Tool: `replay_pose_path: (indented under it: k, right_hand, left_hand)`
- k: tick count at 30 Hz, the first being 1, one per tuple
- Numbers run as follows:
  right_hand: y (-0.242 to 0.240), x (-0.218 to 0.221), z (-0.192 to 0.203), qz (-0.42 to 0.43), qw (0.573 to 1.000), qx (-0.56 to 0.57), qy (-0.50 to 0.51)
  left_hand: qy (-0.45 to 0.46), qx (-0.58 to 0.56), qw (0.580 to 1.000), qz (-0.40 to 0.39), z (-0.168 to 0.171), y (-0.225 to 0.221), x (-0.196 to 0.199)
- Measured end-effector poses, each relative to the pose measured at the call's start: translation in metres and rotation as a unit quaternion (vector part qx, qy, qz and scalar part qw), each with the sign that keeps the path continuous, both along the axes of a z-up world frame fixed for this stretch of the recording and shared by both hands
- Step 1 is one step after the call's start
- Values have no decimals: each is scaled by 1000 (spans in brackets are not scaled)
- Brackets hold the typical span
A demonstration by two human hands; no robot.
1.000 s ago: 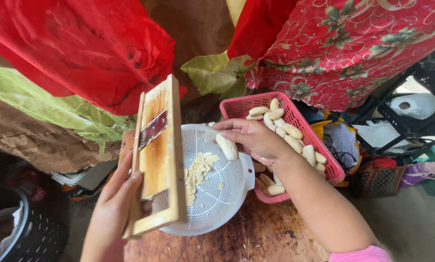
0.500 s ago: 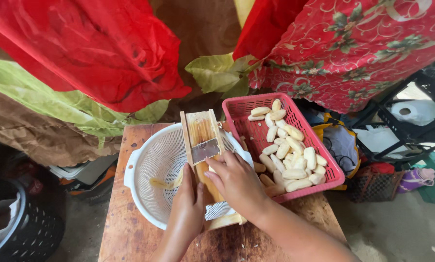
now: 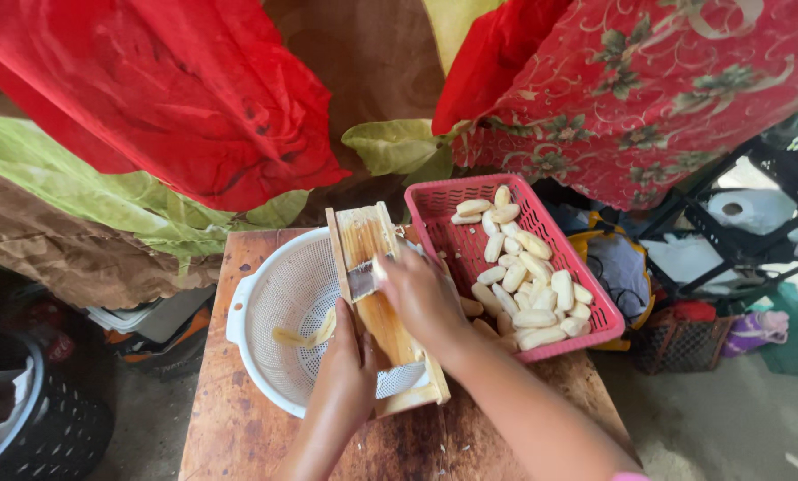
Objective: The person slices bananas by hand using a wooden slicer over a white colander, taking individual bananas from a red basket and repeatedly sliding them across the blade.
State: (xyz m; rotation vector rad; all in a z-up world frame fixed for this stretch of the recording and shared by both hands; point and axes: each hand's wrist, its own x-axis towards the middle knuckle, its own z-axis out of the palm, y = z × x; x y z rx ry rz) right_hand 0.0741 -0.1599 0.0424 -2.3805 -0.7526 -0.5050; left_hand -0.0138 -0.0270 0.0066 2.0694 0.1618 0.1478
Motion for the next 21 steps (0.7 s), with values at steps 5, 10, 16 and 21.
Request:
replay_pose_path:
  k: [5,10,16,21]
  right_hand:
    - [17,46,8,11,998,34,-44]
    - [-12,-35,13,32,996,-45,70]
    - [-10,-60,14,44,998,-49,6]
    - [31,32,17,-118,898,189,379]
  left_hand:
    - [62,21,998,4,10,-2,-1]
    - [19,-4,1000,-3,5,-1,-2]
    - [16,4,1000,-10,4,-2,-3]
    - [62,22,998,-10,6,-1,0]
